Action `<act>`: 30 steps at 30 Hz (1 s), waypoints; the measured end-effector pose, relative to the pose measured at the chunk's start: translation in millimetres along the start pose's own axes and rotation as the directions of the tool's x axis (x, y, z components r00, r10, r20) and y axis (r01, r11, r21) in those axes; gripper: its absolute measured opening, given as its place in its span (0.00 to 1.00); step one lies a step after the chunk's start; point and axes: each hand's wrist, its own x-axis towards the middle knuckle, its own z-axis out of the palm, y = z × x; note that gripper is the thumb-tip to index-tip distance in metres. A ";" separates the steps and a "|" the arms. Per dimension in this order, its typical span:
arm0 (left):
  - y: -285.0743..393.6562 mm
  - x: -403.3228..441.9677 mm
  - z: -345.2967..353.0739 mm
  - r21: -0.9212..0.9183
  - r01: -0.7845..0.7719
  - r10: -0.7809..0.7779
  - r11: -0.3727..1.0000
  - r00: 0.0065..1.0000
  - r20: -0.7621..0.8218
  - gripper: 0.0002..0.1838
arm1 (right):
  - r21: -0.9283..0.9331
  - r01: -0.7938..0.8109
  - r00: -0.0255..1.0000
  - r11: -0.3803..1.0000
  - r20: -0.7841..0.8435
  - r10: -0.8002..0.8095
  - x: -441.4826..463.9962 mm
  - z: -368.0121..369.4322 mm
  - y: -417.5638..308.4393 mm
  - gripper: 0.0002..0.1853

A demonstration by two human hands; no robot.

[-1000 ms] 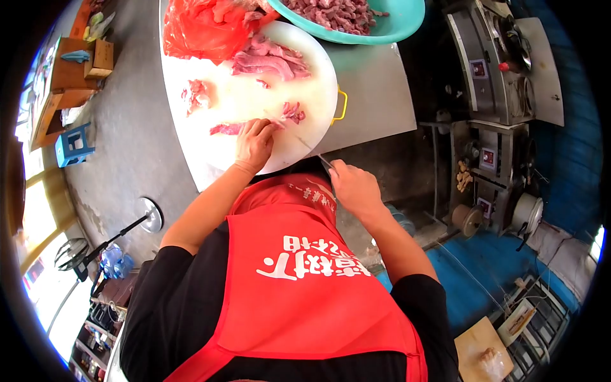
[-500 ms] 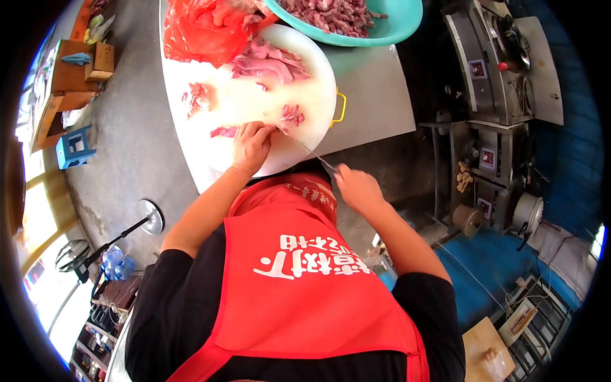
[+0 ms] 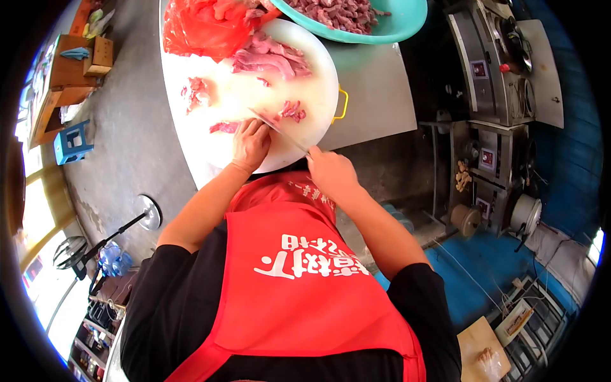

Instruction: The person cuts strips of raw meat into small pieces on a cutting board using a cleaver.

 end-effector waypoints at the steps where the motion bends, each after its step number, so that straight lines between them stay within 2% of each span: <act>1: 0.6 -1.6 0.6 0.014 0.007 -0.007 1.000 1.000 -0.002 0.16 | 0.007 -0.008 1.000 1.000 0.020 0.007 5.3 3.7 -2.6 0.13; 5: -3.2 -0.7 -7.2 -0.020 -0.017 0.017 1.000 1.000 0.004 0.15 | 0.057 -0.007 1.000 0.998 -0.005 0.007 -4.9 15.2 14.6 0.13; 7: -4.7 -0.9 -8.1 -0.085 0.022 -0.021 0.996 1.000 0.009 0.13 | 0.003 -0.096 0.994 0.995 0.045 0.096 -40.9 18.9 44.4 0.13; 8: -4.7 -1.4 -9.3 -0.087 0.025 -0.025 0.996 1.000 0.000 0.13 | -0.006 -0.091 0.995 0.996 0.044 0.091 -55.1 12.3 53.7 0.13; 10: -3.0 -6.0 -12.2 -0.106 0.097 -0.102 0.990 0.994 -0.042 0.12 | 0.025 -0.218 0.964 0.976 0.161 0.212 -72.6 -4.2 61.4 0.12; 14: -4.3 -6.3 -14.4 -0.039 0.027 -0.029 0.999 0.999 -0.033 0.11 | 0.074 -0.149 0.986 0.986 0.083 0.142 -56.0 -24.8 28.0 0.13; 16: -5.7 -5.6 -12.5 -0.031 0.021 -0.023 0.999 0.999 -0.048 0.11 | 0.075 -0.072 0.996 0.995 -0.050 0.076 -45.1 -22.7 10.8 0.12; 18: -7.2 -7.4 -13.5 -0.002 0.023 -0.023 1.000 1.000 -0.016 0.11 | 0.042 -0.048 0.997 0.998 -0.051 0.050 -36.4 -17.3 1.3 0.12; 20: -7.4 -5.6 -10.9 0.018 0.019 -0.019 1.000 1.000 0.016 0.11 | -0.028 -0.089 0.994 0.996 0.067 0.091 -26.8 -10.4 -7.9 0.11; 21: -7.1 -6.4 -8.6 0.022 0.035 -0.035 0.999 0.999 0.002 0.11 | 0.018 -0.031 0.999 0.999 0.012 0.031 -20.6 -1.7 -7.9 0.12; 24: -5.6 -9.3 -5.8 0.007 0.041 -0.041 0.999 0.999 -0.005 0.11 | 0.013 -0.067 0.996 0.998 0.065 0.066 15.5 10.0 -23.4 0.12; 26: -11.5 -7.0 -12.2 0.002 0.021 -0.021 1.000 1.000 -0.006 0.10 | 0.030 -0.042 0.998 0.999 0.049 0.040 5.9 11.2 -12.6 0.12; 28: -14.6 -6.4 -17.1 -0.057 0.016 -0.017 0.998 1.000 -0.015 0.11 | 0.044 -0.058 0.996 0.997 0.075 0.055 -25.3 6.9 7.1 0.13; 30: -19.4 -7.3 -19.9 -0.090 0.042 -0.049 0.995 0.997 -0.066 0.11 | 0.015 -0.218 0.967 0.976 0.141 0.214 -57.3 12.0 32.5 0.14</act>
